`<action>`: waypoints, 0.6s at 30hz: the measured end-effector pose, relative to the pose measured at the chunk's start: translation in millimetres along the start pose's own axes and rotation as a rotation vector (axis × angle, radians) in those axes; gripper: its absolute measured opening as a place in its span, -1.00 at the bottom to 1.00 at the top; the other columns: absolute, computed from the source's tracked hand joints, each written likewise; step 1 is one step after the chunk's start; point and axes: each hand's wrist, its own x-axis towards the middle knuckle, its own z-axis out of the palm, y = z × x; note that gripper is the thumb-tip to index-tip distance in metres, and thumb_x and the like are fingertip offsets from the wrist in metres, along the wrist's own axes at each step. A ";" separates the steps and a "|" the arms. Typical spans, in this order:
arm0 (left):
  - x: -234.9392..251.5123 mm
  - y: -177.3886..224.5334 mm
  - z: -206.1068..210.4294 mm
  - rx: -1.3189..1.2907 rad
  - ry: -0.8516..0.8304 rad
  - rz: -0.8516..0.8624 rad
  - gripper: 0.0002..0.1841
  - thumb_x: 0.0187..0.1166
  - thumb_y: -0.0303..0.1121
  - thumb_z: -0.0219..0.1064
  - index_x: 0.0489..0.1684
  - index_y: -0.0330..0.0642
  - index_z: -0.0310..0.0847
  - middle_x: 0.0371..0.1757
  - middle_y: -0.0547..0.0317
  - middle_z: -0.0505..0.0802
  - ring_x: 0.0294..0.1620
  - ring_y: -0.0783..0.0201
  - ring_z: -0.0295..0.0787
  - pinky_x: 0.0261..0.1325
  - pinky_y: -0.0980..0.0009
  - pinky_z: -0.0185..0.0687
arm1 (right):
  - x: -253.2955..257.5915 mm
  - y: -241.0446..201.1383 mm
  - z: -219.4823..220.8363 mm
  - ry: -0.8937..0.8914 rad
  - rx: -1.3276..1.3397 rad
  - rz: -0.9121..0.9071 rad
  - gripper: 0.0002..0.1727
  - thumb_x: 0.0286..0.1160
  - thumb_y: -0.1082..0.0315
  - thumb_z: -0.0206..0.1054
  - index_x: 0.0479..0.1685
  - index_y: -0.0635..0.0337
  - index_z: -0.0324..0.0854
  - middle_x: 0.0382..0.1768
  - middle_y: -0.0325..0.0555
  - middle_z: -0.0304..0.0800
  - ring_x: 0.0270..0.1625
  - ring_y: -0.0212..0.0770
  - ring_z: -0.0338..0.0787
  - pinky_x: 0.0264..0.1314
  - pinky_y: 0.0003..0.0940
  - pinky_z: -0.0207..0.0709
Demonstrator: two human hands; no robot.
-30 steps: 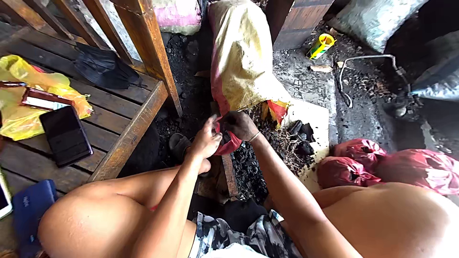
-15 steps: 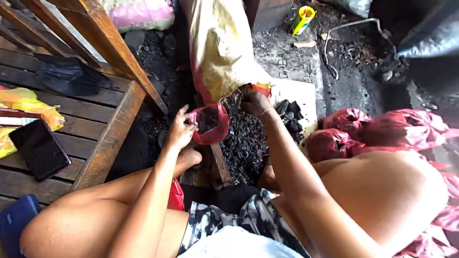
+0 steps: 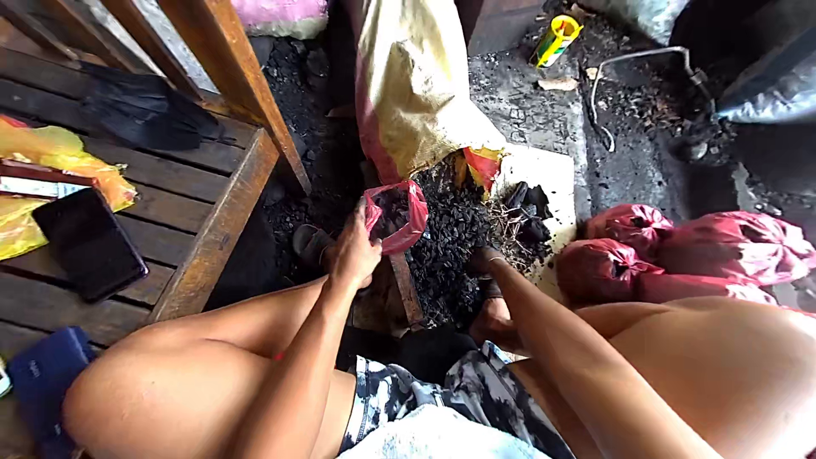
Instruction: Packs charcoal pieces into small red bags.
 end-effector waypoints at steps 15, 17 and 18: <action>3.6 3.7 7.2 0.080 -0.110 -0.087 0.01 0.33 -0.35 0.52 0.91 0.10 -0.01 0.14 -0.14 0.86 0.23 -0.18 0.76 0.37 -0.23 0.56 | -95.6 -166.3 -51.1 0.248 -0.063 -1.101 -0.81 0.30 0.35 0.56 -0.16 0.19 0.80 -0.18 0.04 0.87 -0.09 0.05 0.86 0.08 0.22 0.70; 1.2 3.0 0.2 -0.058 -0.101 -0.099 0.00 0.35 -0.41 0.52 0.90 0.13 -0.02 0.21 -0.15 0.82 0.24 -0.16 0.77 0.32 -0.21 0.63 | -88.0 -167.4 -38.1 0.266 -0.171 -1.013 -0.76 0.36 0.30 0.53 -0.04 0.13 0.79 -0.09 0.11 0.87 0.01 0.17 0.86 0.09 0.34 0.68; 0.7 3.5 -3.6 -0.119 -0.100 -0.094 0.00 0.37 -0.45 0.51 0.90 0.12 -0.04 0.28 -0.17 0.79 0.29 -0.16 0.75 0.35 -0.20 0.63 | -87.2 -167.7 -36.0 0.265 -0.196 -0.967 -0.73 0.40 0.27 0.52 0.04 0.12 0.77 -0.04 0.13 0.86 0.05 0.21 0.85 0.11 0.36 0.66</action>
